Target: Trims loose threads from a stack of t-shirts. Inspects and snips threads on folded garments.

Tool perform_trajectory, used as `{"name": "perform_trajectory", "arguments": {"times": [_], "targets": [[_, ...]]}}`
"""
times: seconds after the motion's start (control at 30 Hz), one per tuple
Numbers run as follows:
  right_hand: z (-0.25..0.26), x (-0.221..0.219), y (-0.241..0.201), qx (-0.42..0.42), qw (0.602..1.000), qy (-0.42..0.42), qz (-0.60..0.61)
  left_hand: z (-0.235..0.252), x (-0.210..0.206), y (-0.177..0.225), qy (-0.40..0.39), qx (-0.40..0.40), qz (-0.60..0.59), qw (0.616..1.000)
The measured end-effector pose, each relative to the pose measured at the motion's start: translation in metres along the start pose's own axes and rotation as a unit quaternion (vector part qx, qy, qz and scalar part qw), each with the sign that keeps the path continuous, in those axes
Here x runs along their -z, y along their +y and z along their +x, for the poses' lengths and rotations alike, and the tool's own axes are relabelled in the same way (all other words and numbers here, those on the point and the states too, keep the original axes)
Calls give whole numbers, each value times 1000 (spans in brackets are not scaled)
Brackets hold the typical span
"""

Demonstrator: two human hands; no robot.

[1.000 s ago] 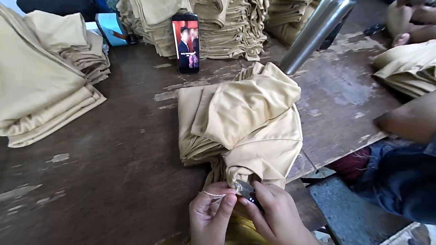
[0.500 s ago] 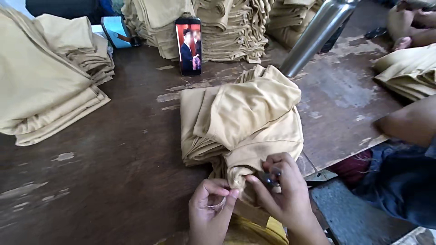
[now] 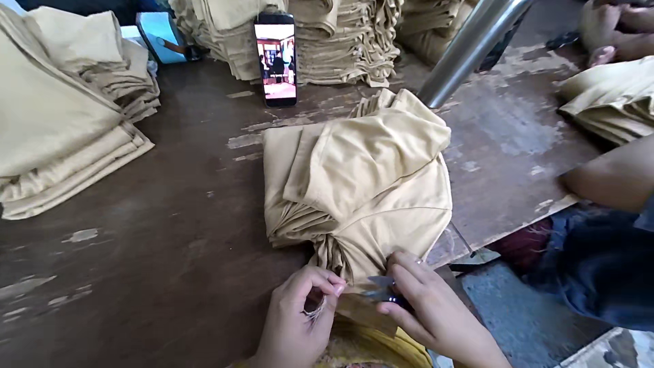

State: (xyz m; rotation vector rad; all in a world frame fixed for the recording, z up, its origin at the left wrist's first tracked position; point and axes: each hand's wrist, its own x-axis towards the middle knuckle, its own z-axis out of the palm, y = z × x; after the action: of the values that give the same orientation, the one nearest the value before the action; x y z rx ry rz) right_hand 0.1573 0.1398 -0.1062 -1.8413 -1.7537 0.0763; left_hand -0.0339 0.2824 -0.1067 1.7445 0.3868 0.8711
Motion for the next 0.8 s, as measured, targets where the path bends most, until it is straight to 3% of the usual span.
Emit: {"name": "perform_trajectory", "arguments": {"times": [0.17, 0.33, 0.4, 0.53, 0.6, 0.7, 0.8], "targets": [[5, -5, -6, 14, 996, 0, -91, -2, -2, 1, 13, -23, -5, 1000], [7, -11, -11, -9, 993, 12, -115, 0, -1, 3, -36, -69, 20, 997], [6, -8, -9, -21, 997, 11, -73, 0, 6, 9, -99, -74, -6, 992], [-3, 6, 10, -56, 989, 60, 127, 3, 39, 26, -373, -50, 46, 926], [-6, 6, 17, -56, 981, 87, 161, 5, 42, 30, -345, -50, 71, 935], [-6, 3, 19, -46, 982, 93, 160, 7, 23, 31, -166, -37, 119, 978], [-6, 2, 19, -46, 983, 92, 155, 11, -3, 23, -50, -29, 210, 976]]}}
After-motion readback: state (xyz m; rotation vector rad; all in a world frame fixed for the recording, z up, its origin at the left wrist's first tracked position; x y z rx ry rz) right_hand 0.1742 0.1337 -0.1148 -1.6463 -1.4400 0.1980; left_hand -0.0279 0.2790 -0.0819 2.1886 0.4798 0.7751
